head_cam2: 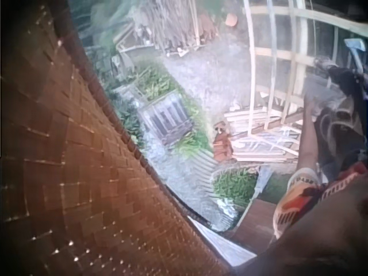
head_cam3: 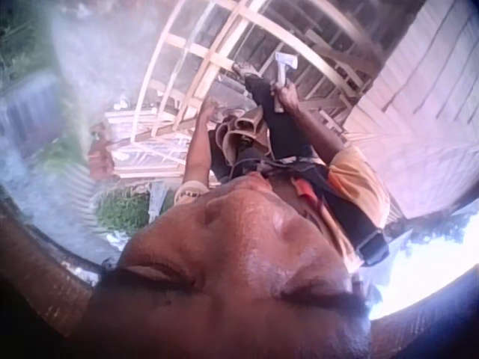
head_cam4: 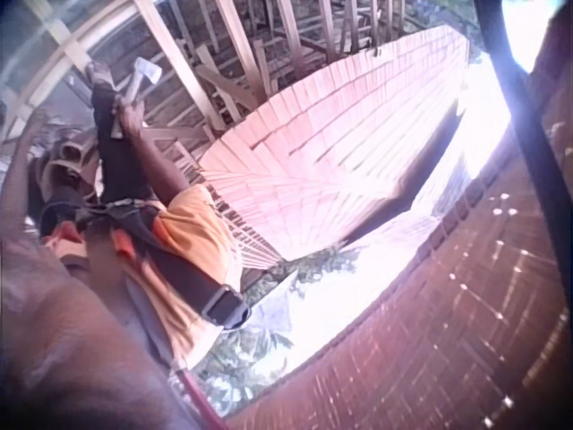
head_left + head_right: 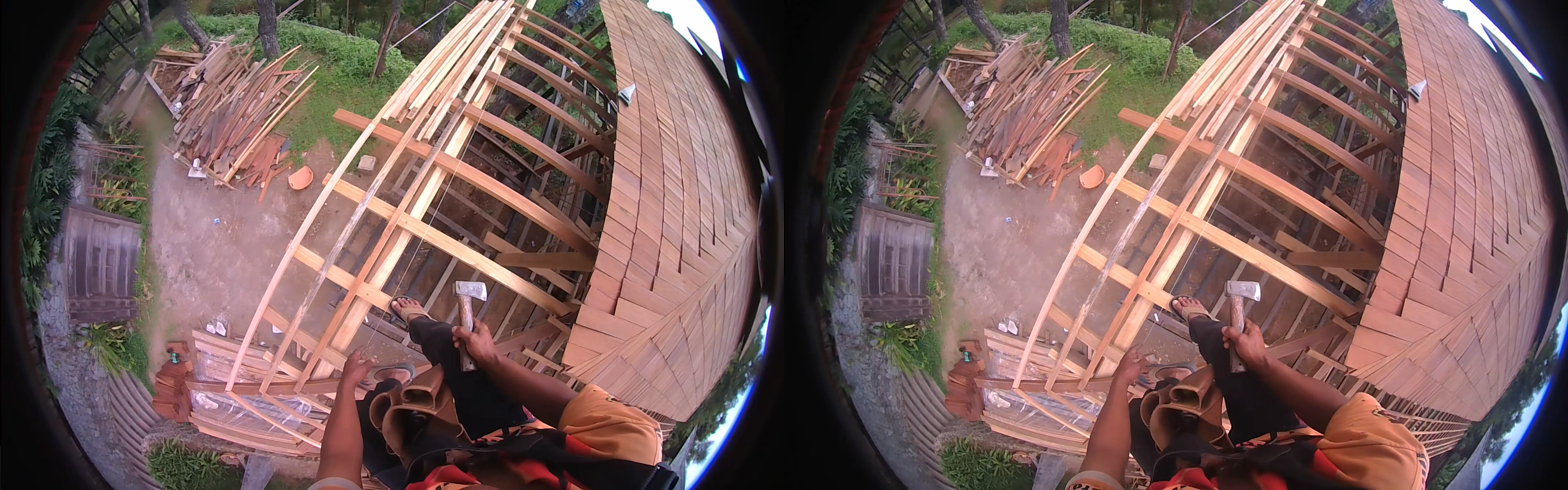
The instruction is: The person measures a wooden beam with a yellow measuring tape and marks it with a pink pencil before hammering a nail into the wood and adjusting other beams on the roof frame.
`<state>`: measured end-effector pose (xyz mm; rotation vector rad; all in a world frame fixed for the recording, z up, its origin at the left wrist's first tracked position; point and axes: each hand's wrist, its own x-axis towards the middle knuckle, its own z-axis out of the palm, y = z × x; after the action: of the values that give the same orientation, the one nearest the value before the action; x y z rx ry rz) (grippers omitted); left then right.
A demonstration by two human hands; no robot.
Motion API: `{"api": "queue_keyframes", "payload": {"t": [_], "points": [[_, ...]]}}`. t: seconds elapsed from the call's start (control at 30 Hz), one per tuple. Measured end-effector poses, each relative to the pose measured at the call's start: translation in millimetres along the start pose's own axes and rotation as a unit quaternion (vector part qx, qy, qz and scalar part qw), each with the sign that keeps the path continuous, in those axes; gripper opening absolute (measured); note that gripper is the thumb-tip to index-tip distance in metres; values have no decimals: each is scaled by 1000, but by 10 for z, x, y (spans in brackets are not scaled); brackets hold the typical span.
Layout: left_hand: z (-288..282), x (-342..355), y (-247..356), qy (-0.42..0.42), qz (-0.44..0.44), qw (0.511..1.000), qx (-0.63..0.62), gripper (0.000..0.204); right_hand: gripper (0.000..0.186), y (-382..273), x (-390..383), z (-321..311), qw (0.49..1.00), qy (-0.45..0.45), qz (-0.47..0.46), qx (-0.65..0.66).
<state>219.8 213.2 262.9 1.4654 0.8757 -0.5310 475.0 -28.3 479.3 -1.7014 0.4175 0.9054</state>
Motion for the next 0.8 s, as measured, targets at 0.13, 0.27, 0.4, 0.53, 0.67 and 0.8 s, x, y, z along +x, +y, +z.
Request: {"api": "queue_keyframes", "payload": {"t": [0.13,0.27,0.4,0.53,0.67,0.8], "points": [[175,-306,805,-6,-103,991,-89,65,21,315,-467,-680,995,75,63,13],[46,-337,987,-46,-18,998,-34,59,16,555,-916,-1125,986,126,89,59],[38,-79,1011,-108,-115,987,-10,46,13,731,-1139,-1596,978,140,129,85],[107,131,1112,-64,-76,995,30,40,15,795,-1263,-2095,968,193,130,92],[419,455,1653,-73,-90,991,69,34,20,919,-1313,-2868,959,272,79,30],[473,1028,2242,2,24,998,58,28,41,338,-940,-3612,921,389,17,29]]}}
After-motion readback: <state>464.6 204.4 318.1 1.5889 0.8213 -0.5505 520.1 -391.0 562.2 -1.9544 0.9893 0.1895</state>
